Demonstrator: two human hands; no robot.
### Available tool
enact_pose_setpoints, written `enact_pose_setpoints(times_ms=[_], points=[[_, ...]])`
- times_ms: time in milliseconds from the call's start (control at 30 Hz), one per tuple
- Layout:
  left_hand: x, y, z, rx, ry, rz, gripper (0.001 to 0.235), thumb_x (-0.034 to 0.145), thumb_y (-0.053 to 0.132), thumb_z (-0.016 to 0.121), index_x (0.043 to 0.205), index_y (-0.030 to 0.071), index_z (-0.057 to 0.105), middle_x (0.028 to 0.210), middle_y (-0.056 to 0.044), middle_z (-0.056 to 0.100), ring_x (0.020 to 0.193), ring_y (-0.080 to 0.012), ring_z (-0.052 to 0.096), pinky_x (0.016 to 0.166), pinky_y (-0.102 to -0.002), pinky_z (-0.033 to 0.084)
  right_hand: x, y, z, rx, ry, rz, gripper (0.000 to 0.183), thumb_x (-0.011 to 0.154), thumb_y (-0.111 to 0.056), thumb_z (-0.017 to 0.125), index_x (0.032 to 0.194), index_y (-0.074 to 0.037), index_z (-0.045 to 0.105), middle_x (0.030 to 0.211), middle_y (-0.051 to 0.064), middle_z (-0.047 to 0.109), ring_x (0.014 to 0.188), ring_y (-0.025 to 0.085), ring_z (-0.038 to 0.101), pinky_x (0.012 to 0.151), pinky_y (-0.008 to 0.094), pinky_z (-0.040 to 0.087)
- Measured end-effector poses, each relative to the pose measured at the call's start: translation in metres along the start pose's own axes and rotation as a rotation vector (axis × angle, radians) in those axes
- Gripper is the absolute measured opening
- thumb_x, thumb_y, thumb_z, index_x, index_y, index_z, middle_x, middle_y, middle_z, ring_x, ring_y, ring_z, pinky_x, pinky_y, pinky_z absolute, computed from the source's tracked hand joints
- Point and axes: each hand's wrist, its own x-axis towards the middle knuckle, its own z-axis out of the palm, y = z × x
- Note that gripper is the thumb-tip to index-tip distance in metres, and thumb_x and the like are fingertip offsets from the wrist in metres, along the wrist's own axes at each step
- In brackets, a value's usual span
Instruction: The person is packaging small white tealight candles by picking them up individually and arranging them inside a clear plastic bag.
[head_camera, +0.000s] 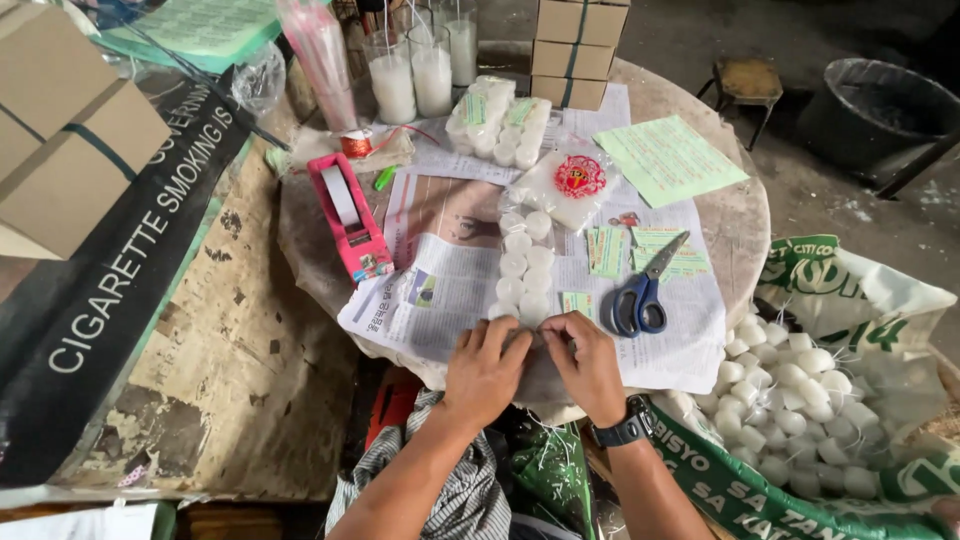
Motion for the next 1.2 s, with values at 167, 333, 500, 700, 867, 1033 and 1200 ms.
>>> enact_pose_setpoints(times_ms=[167,333,500,700,867,1033,1200], points=[[-0.008,-0.003,0.008,-0.079,0.019,-0.109,0.018,0.076,0.026,0.057,0.089,0.014,0.056,0.085,-0.004,0.045,0.068,-0.0219,0.054,0.052,-0.031,0.043,-0.009,0.012,-0.002,-0.065,-0.012,0.004,0.009,0.078,-0.003,0.053,0.084,-0.009,0.055,0.068,0.008,0.055,0.062,0.025,0.059,0.054,0.034,0.047],[-0.011,-0.018,-0.007,0.002,-0.123,-0.332,0.039,0.072,0.048,0.058,0.090,0.014,0.053,0.086,-0.006,0.048,0.071,-0.0258,0.056,0.055,-0.037,0.046,-0.016,0.035,0.002,-0.469,-0.002,-0.111,0.039,0.061,-0.030,0.070,0.089,-0.012,0.050,0.075,0.003,0.049,0.067,0.024,0.056,0.058,0.037,0.044],[0.002,-0.037,-0.006,-0.210,-0.523,-0.449,0.029,0.071,0.038,0.065,0.076,0.012,0.053,0.074,-0.001,0.047,0.070,-0.0246,0.059,0.057,-0.034,0.047,-0.014,0.052,0.022,-0.583,0.072,-0.157,0.039,0.058,-0.031,0.073,0.078,-0.014,0.043,0.066,0.001,0.045,0.063,0.023,0.055,0.057,0.035,0.042],[0.016,-0.039,-0.023,-0.177,-0.587,-0.361,0.021,0.081,0.031,0.055,0.069,0.016,0.047,0.069,0.001,0.045,0.064,-0.0195,0.058,0.051,-0.028,0.048,-0.016,0.050,0.016,-0.530,0.040,-0.160,0.025,0.067,-0.026,0.066,0.068,-0.018,0.043,0.058,-0.001,0.046,0.058,0.022,0.055,0.054,0.033,0.041],[0.019,-0.032,-0.026,-0.112,-0.580,-0.366,0.032,0.071,0.041,0.062,0.072,0.012,0.049,0.070,-0.004,0.048,0.068,-0.0255,0.059,0.052,-0.035,0.049,-0.014,0.045,0.016,-0.576,0.051,-0.184,0.024,0.069,-0.021,0.063,0.065,-0.018,0.040,0.057,-0.001,0.043,0.058,0.022,0.052,0.053,0.033,0.038],[0.009,-0.034,-0.001,-0.075,-0.507,-0.253,0.030,0.078,0.042,0.052,0.068,0.014,0.049,0.068,-0.002,0.048,0.065,-0.0230,0.059,0.051,-0.034,0.048,-0.011,0.043,0.023,-0.629,0.087,-0.215,0.026,0.063,-0.016,0.062,0.061,-0.017,0.036,0.057,-0.001,0.040,0.058,0.022,0.050,0.051,0.032,0.036],[0.015,-0.031,-0.017,-0.002,-0.466,-0.256,0.032,0.073,0.042,0.060,0.065,0.014,0.047,0.065,-0.003,0.047,0.064,-0.0225,0.059,0.049,-0.031,0.049,-0.012,0.043,0.021,-0.724,0.185,-0.090,0.039,0.053,-0.039,0.069,0.070,-0.019,0.041,0.066,0.000,0.044,0.064,0.023,0.052,0.056,0.035,0.038]])
